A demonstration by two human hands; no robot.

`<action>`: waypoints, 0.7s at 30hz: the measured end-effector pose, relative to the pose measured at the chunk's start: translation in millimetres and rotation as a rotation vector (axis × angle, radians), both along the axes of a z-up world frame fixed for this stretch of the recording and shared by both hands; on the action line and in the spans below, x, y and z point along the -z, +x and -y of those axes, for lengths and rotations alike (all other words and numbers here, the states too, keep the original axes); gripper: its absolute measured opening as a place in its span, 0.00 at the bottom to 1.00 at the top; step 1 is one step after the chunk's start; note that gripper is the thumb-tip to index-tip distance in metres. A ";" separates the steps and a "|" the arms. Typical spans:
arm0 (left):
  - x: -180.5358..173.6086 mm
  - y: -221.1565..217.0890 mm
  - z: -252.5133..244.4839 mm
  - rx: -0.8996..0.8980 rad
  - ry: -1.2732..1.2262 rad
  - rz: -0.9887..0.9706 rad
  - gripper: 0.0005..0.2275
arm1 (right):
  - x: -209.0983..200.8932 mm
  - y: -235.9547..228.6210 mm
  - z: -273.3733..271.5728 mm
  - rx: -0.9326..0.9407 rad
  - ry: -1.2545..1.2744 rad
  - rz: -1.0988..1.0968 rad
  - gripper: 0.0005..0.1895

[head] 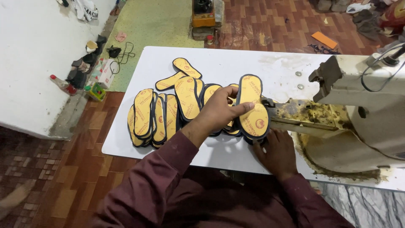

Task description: Feeding shoe soles into an industrial machine for stitching or edge processing.

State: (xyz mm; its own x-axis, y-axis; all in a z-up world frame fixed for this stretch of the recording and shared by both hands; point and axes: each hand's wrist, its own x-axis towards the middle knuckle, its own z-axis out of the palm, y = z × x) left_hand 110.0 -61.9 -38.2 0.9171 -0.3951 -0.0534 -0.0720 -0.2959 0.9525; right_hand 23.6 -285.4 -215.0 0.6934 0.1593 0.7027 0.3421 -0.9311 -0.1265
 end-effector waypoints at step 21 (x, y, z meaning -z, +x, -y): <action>31.0 8.2 4.0 -0.302 -0.010 0.190 0.22 | -0.4 -2.6 -5.3 0.064 -0.011 -0.033 0.26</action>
State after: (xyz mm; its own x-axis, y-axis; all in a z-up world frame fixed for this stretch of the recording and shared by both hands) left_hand 118.3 -65.9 -69.2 0.9858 -0.1041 0.1315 -0.1585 -0.3215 0.9335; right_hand 21.0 -280.1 -214.6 0.7250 0.1216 0.6780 0.2779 -0.9523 -0.1264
